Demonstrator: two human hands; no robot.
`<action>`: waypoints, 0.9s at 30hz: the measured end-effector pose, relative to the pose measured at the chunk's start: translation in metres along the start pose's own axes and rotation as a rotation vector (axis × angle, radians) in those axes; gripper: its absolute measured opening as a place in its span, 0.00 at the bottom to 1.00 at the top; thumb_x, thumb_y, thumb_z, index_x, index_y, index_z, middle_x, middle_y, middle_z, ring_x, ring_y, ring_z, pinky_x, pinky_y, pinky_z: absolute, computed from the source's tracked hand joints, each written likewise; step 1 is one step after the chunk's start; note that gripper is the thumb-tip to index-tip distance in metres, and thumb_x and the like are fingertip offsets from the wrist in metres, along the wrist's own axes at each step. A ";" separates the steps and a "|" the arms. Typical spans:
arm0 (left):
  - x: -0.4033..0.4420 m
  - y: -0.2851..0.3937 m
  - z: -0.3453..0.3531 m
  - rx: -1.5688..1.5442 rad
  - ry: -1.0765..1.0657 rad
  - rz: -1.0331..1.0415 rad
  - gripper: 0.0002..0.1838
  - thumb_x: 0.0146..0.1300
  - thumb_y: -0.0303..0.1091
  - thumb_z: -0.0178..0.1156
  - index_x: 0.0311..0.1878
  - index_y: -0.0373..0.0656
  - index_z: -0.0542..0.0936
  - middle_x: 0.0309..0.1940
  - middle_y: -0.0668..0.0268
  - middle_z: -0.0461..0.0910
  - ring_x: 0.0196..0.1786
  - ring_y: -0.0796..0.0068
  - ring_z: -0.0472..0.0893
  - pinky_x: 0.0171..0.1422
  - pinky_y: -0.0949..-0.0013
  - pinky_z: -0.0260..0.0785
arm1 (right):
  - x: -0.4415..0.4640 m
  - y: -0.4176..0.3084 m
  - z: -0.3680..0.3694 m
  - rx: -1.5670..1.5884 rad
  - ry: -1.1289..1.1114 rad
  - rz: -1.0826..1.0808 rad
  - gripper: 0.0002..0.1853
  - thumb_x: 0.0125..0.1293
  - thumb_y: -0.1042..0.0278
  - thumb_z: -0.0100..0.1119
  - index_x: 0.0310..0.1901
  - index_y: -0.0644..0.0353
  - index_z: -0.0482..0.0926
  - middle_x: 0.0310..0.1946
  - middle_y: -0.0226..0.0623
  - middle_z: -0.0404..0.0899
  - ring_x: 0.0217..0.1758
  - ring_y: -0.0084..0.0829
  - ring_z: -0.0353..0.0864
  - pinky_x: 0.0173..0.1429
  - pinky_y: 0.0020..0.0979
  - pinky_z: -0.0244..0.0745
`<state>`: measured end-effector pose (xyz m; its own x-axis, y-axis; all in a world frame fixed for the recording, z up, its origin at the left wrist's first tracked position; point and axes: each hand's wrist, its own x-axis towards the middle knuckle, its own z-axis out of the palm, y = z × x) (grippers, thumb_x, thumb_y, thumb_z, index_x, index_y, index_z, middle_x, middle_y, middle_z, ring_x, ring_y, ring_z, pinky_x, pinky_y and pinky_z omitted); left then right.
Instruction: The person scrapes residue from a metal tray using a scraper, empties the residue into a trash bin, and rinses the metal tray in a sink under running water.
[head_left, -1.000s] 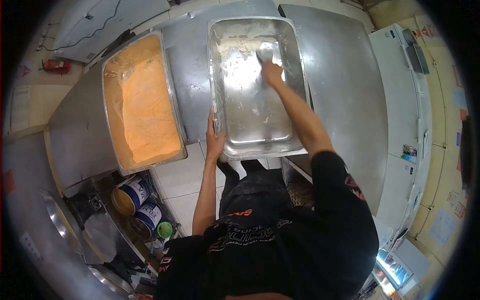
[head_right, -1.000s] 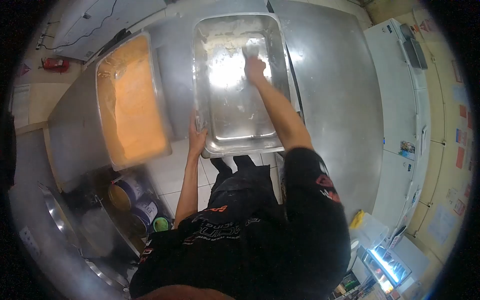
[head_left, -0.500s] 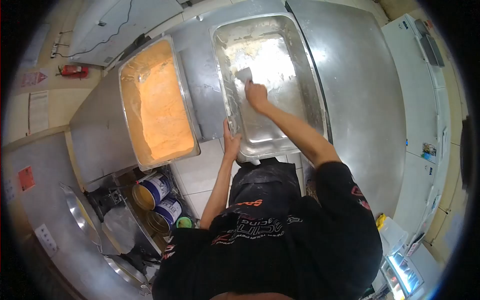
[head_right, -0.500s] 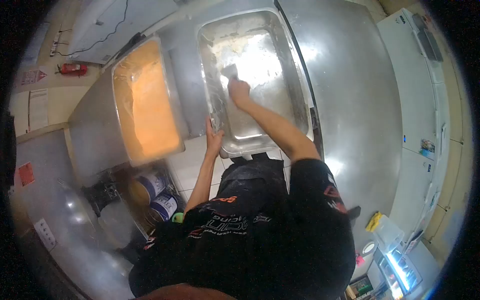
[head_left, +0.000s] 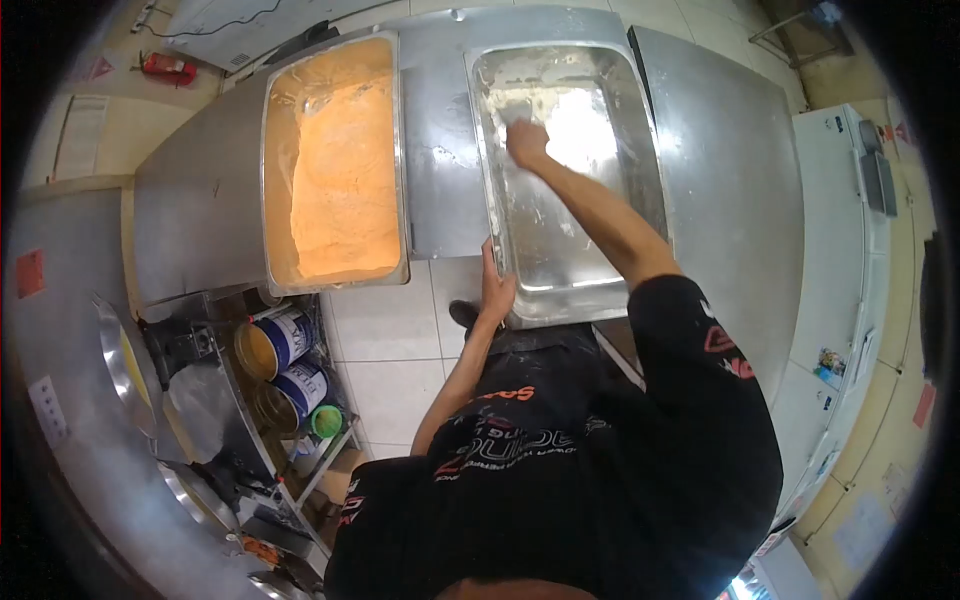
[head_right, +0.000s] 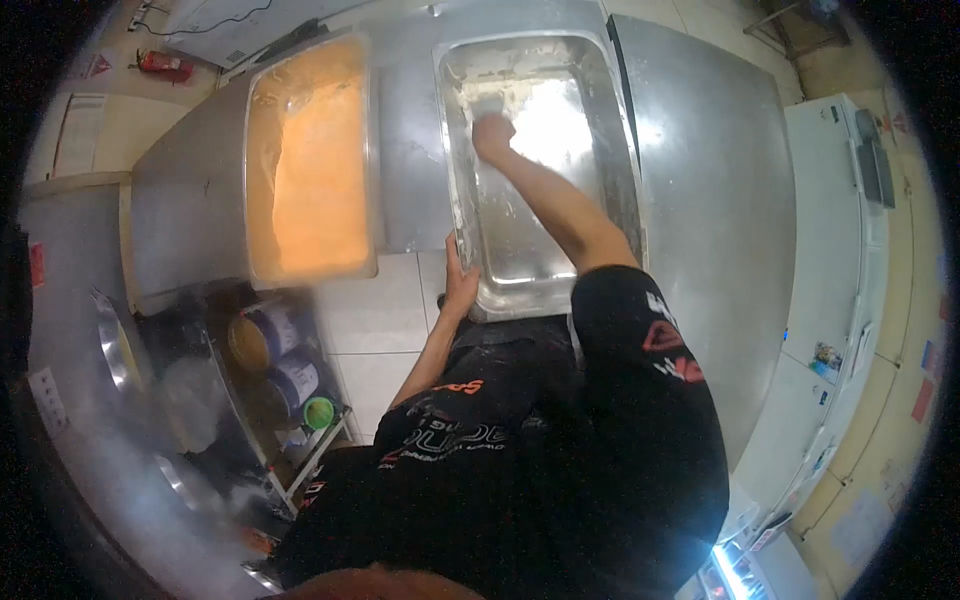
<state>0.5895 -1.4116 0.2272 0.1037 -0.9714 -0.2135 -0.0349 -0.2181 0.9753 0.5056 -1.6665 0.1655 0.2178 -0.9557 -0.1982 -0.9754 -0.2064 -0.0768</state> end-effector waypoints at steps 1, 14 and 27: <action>0.006 -0.004 -0.001 -0.008 0.005 0.013 0.34 0.45 0.16 0.46 0.61 0.40 0.55 0.54 0.54 0.64 0.59 0.63 0.63 0.64 0.67 0.52 | -0.014 -0.003 0.006 -0.067 -0.045 0.015 0.10 0.56 0.68 0.47 0.32 0.62 0.79 0.37 0.44 0.78 0.34 0.38 0.81 0.24 0.39 0.74; -0.005 -0.033 -0.003 -0.063 0.002 -0.029 0.36 0.44 0.13 0.46 0.61 0.42 0.54 0.53 0.55 0.64 0.58 0.63 0.64 0.62 0.69 0.54 | 0.002 0.040 -0.029 -0.079 -0.091 0.176 0.10 0.57 0.68 0.48 0.32 0.56 0.81 0.31 0.39 0.81 0.36 0.34 0.81 0.31 0.37 0.76; -0.002 -0.021 -0.026 0.058 -0.034 -0.022 0.28 0.45 0.19 0.51 0.55 0.38 0.62 0.47 0.54 0.68 0.54 0.62 0.68 0.59 0.68 0.57 | -0.055 0.045 -0.012 0.017 0.050 0.314 0.09 0.54 0.66 0.51 0.32 0.54 0.82 0.29 0.33 0.80 0.33 0.33 0.80 0.29 0.33 0.74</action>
<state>0.6162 -1.4031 0.2083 0.0715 -0.9686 -0.2380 -0.0904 -0.2439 0.9656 0.4489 -1.6258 0.1846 -0.0961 -0.9814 -0.1662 -0.9940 0.1035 -0.0364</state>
